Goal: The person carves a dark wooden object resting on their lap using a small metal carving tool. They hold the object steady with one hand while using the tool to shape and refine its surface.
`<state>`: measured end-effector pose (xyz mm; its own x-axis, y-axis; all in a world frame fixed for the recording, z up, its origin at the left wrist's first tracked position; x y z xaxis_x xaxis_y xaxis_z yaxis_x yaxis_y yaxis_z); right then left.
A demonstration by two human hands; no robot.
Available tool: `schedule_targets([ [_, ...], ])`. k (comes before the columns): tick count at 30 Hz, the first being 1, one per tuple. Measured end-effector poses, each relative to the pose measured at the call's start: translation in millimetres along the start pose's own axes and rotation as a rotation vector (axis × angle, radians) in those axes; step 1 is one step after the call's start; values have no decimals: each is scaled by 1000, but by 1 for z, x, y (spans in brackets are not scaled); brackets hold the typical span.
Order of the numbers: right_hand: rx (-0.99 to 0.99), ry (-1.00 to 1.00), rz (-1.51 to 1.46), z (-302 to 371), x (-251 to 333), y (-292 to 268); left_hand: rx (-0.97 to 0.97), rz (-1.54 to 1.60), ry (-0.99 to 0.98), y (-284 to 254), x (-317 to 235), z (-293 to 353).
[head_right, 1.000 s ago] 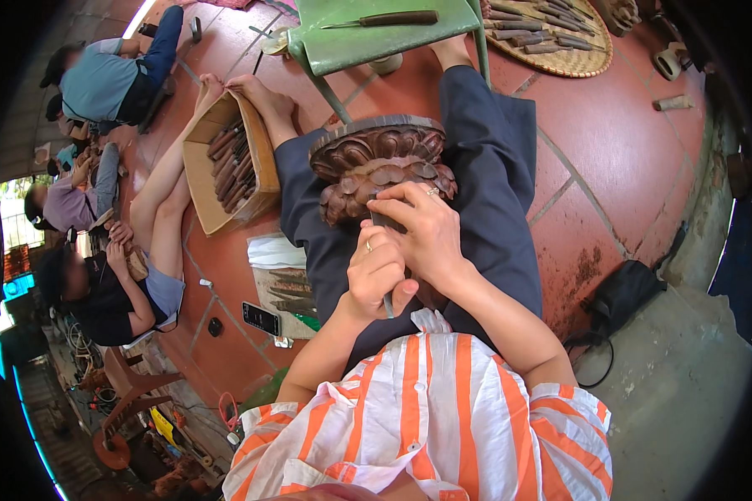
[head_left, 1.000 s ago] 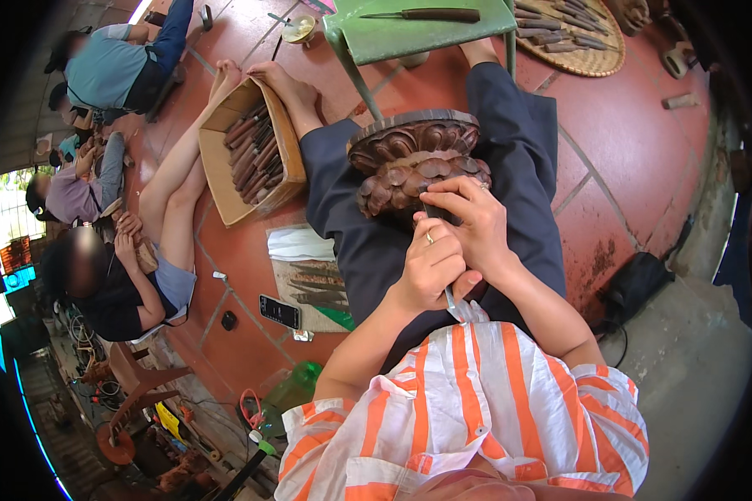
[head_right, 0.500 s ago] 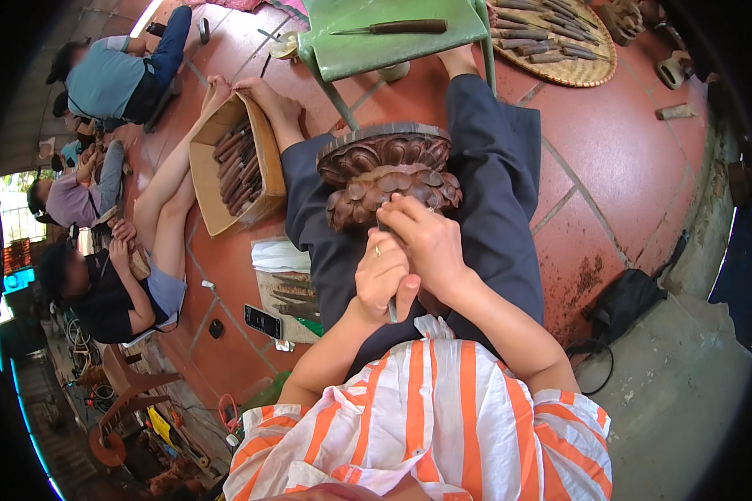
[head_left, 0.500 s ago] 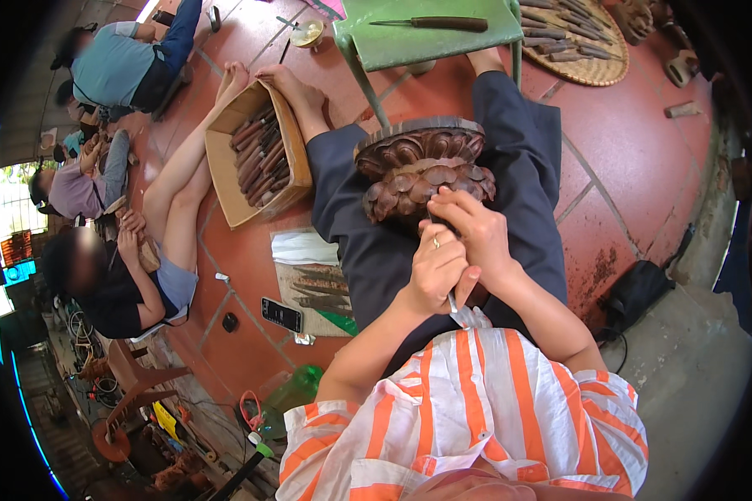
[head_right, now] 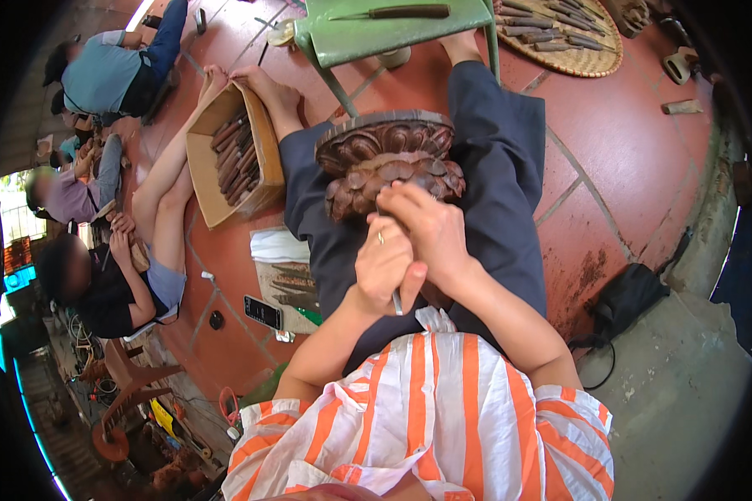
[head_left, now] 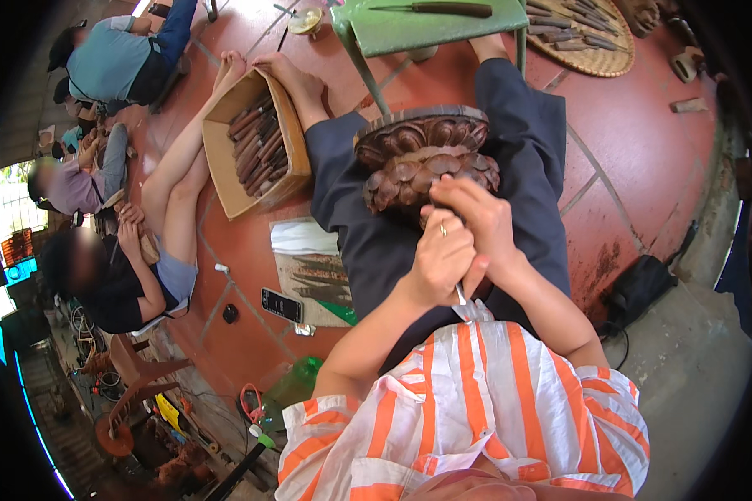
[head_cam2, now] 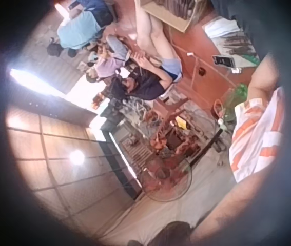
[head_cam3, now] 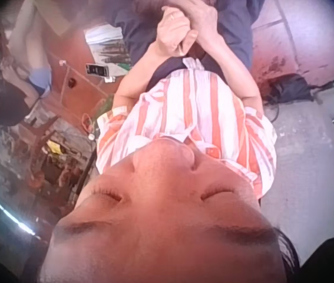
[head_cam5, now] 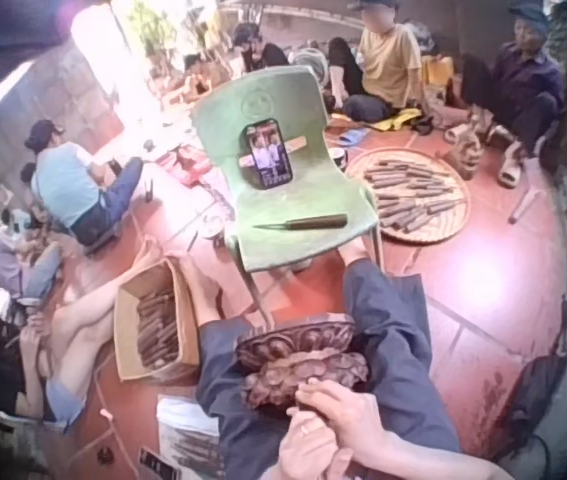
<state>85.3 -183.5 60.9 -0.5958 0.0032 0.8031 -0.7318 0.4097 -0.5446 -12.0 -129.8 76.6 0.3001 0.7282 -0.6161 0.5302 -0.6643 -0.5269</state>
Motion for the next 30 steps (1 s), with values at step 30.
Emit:
schedule_targets([
  [30,52,61,4,-1,-3,0,-58,56,-57,0,-5,8],
])
Point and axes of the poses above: each hand's wrist, its own z-axis away from the middle knuckle, its own y-axis out of the palm, x = y × z, the point moved 1 cm from there along -z, towards the middle knuckle, and after that the axes turned 12 degrees about x, right-handed, at the moved point
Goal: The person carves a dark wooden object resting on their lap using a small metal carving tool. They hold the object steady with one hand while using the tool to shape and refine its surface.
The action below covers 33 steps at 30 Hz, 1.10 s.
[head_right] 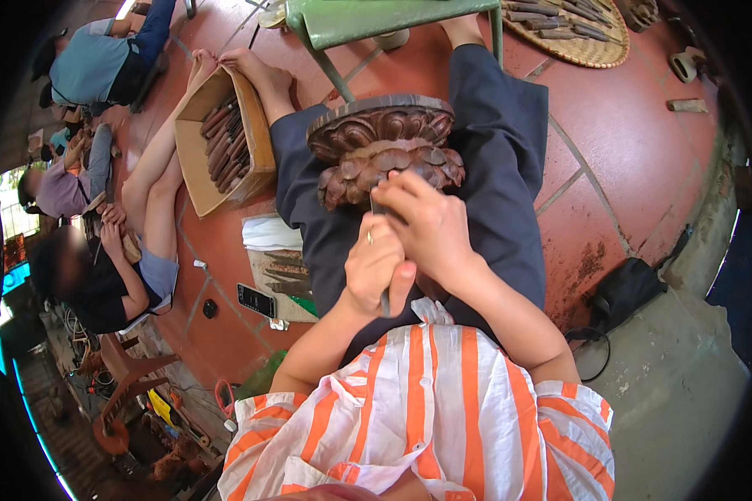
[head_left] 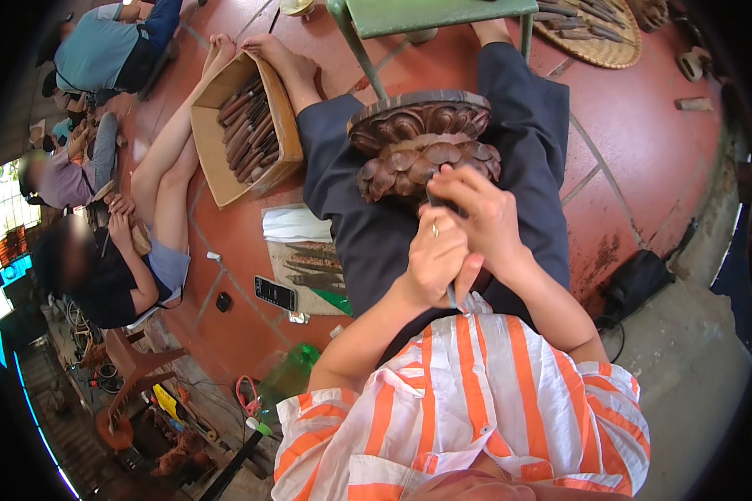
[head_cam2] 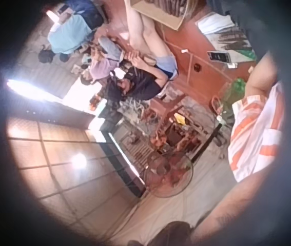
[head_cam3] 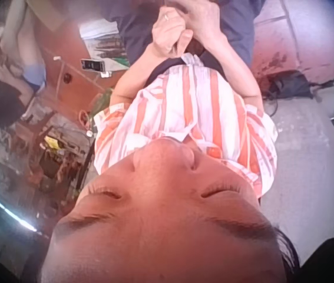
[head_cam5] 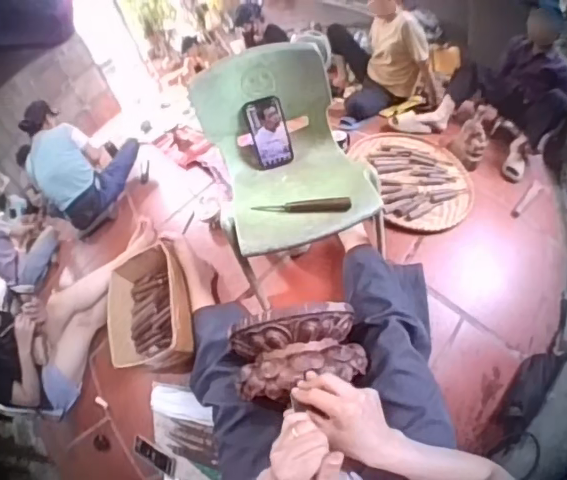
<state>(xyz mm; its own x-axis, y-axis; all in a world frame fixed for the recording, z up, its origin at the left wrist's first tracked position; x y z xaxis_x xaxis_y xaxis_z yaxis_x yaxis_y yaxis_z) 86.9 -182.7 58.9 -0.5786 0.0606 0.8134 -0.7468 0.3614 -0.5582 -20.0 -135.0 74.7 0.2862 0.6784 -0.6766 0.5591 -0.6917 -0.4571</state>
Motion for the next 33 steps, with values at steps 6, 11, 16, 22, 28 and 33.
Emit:
schedule_targets([
  [6,93,30,-19,-6,-2,-7,-14,24,13,-3,-2,-4],
  [11,46,-38,-11,-5,1,-5,-10,8,13,-3,-2,1],
  [16,28,49,63,-11,5,-6,-37,14,18,-3,10,-7],
  [22,66,-14,-8,-9,5,-10,-56,27,10,-5,2,-9],
  [28,91,-128,75,-7,1,-7,-80,53,-39,-2,-7,3],
  [33,100,-35,73,-16,7,-15,-93,34,12,0,0,0],
])
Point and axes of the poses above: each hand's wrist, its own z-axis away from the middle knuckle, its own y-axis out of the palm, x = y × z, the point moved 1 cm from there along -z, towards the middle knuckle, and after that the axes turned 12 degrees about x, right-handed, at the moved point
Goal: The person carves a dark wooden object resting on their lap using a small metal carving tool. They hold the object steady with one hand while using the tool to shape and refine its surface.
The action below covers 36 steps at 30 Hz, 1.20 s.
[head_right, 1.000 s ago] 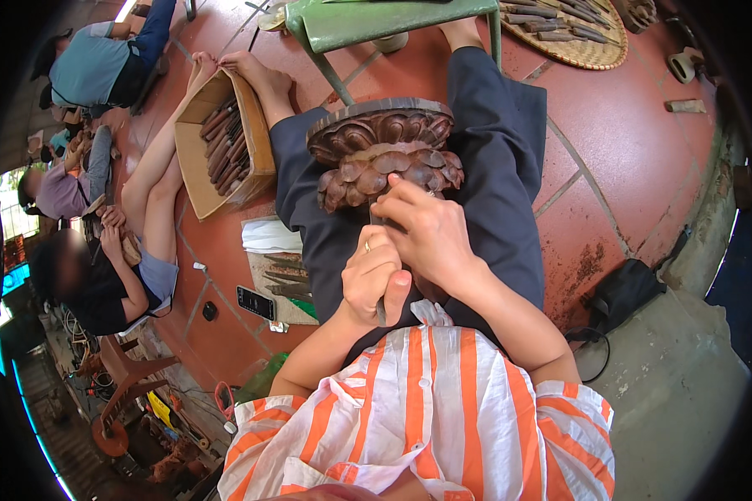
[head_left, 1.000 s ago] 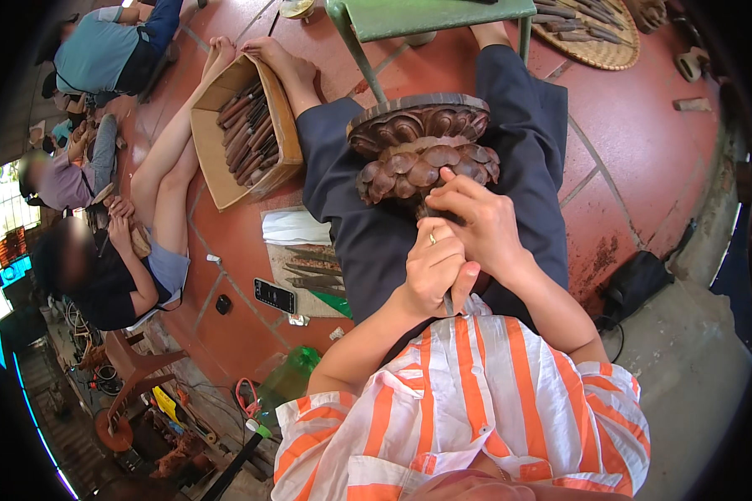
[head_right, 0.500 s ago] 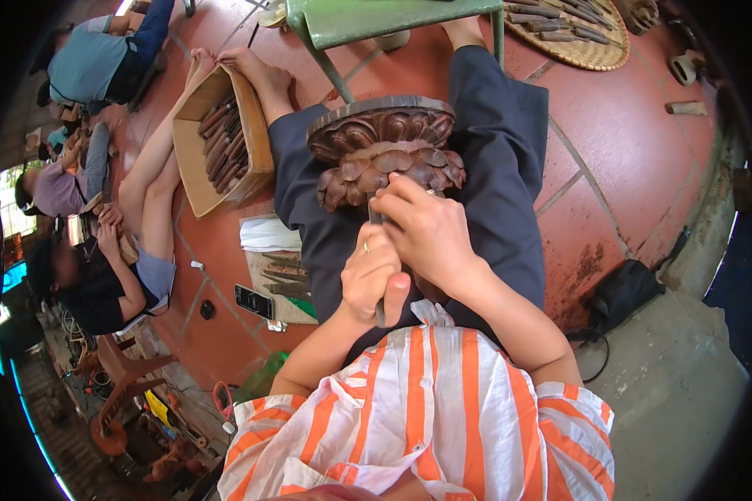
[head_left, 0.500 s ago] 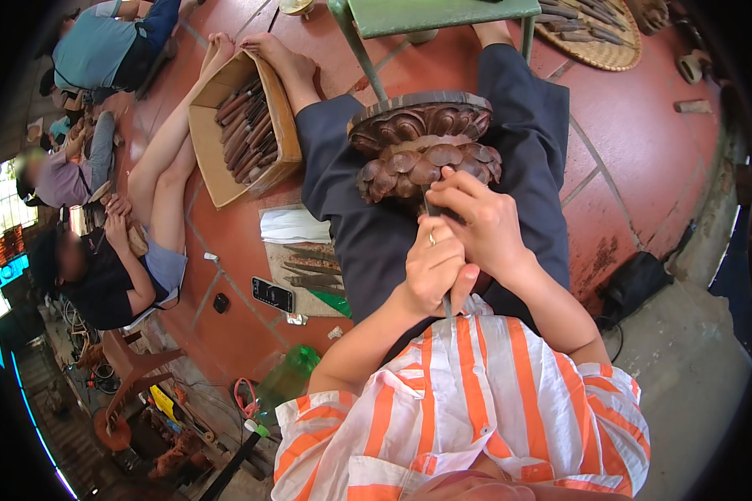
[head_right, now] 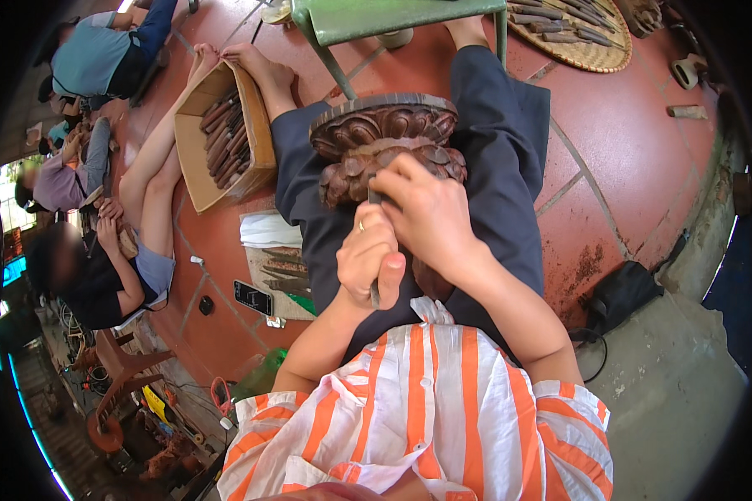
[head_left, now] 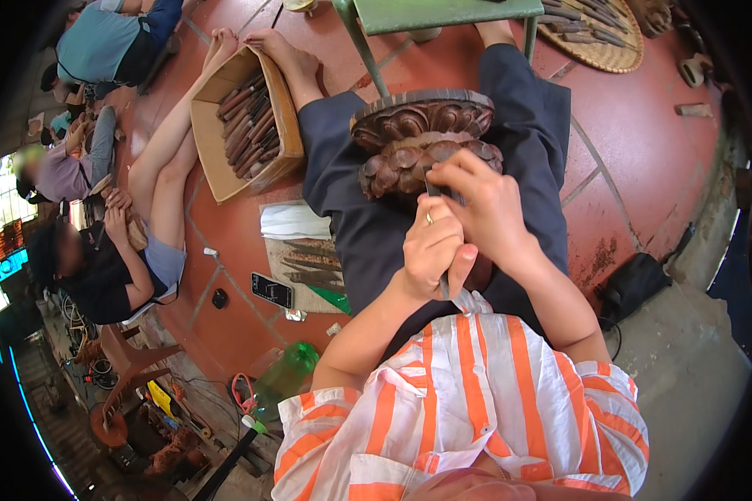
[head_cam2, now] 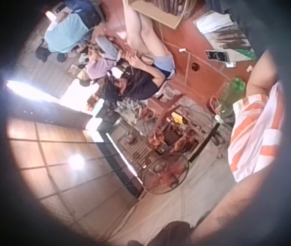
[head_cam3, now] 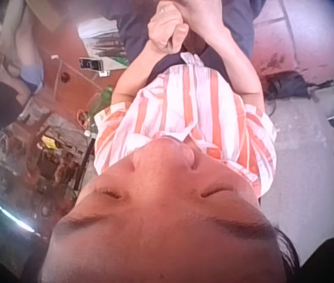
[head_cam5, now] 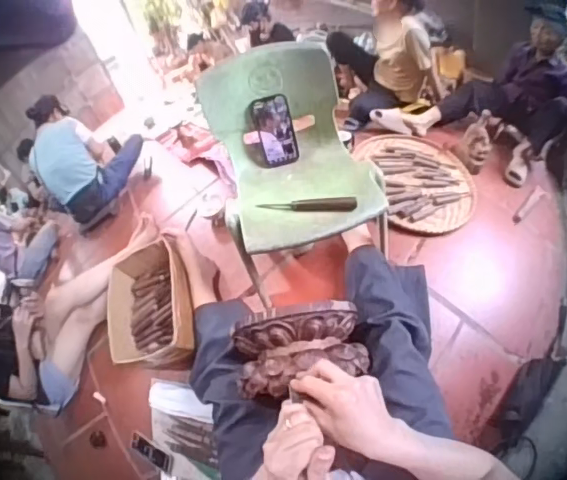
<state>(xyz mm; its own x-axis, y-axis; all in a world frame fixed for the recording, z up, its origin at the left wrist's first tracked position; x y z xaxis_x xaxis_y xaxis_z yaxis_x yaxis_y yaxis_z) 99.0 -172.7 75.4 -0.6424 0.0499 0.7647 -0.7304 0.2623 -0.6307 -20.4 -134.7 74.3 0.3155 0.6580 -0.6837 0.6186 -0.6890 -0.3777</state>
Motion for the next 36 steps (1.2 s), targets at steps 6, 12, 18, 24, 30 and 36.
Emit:
schedule_targets([
  [6,76,-60,26,6,1,4,-11,48,2,-10,-5,-3],
  [12,-14,-16,58,13,7,7,69,6,-16,-8,-6,-1],
  [18,-144,-42,-73,18,2,9,113,-144,-120,-11,-18,-6],
  [24,-324,-38,-1,21,3,10,98,-148,-553,-10,-35,0],
  [30,-278,-106,13,25,-12,29,44,106,-613,-3,-28,19],
  [36,-226,-144,3,32,-13,28,-26,-62,-580,11,-30,32],
])
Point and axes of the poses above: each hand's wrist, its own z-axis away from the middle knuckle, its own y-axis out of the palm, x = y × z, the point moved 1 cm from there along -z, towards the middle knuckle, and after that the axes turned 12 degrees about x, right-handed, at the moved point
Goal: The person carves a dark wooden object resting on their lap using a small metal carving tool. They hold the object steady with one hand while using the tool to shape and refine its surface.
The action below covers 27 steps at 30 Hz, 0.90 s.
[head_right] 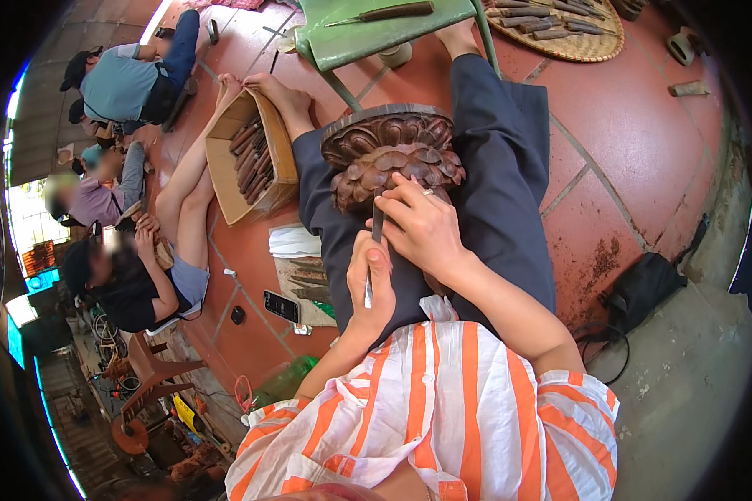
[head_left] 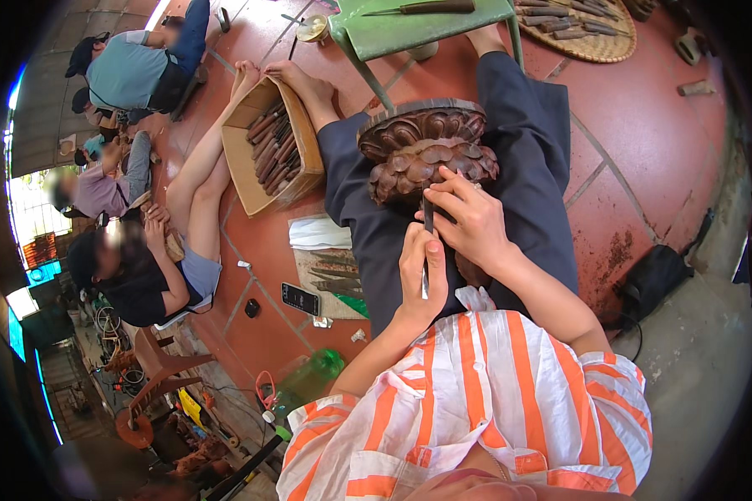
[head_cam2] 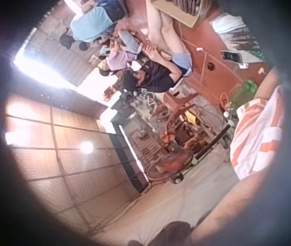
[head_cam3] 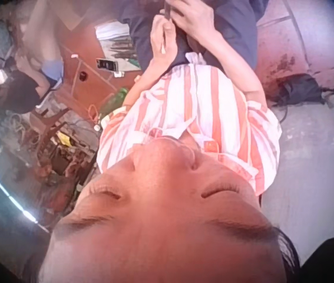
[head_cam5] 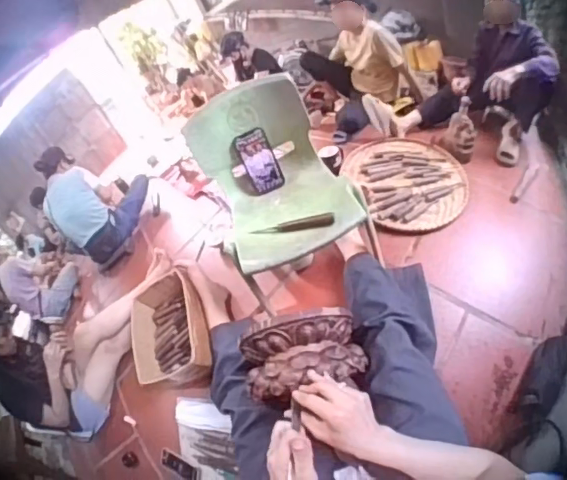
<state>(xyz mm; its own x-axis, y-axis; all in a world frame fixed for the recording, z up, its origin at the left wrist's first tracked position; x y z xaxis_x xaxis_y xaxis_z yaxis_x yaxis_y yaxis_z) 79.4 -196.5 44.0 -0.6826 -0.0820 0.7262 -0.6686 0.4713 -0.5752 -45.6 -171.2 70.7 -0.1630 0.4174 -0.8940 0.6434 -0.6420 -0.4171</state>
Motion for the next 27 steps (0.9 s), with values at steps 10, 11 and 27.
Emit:
schedule_targets([
  [10,-76,124,70,-14,3,3,38,45,-35,-6,-3,-29],
  [11,-104,107,75,-11,6,5,41,-21,-6,-7,0,-22],
  [27,5,206,-65,-17,3,-6,144,-35,-37,-10,-9,-33],
])
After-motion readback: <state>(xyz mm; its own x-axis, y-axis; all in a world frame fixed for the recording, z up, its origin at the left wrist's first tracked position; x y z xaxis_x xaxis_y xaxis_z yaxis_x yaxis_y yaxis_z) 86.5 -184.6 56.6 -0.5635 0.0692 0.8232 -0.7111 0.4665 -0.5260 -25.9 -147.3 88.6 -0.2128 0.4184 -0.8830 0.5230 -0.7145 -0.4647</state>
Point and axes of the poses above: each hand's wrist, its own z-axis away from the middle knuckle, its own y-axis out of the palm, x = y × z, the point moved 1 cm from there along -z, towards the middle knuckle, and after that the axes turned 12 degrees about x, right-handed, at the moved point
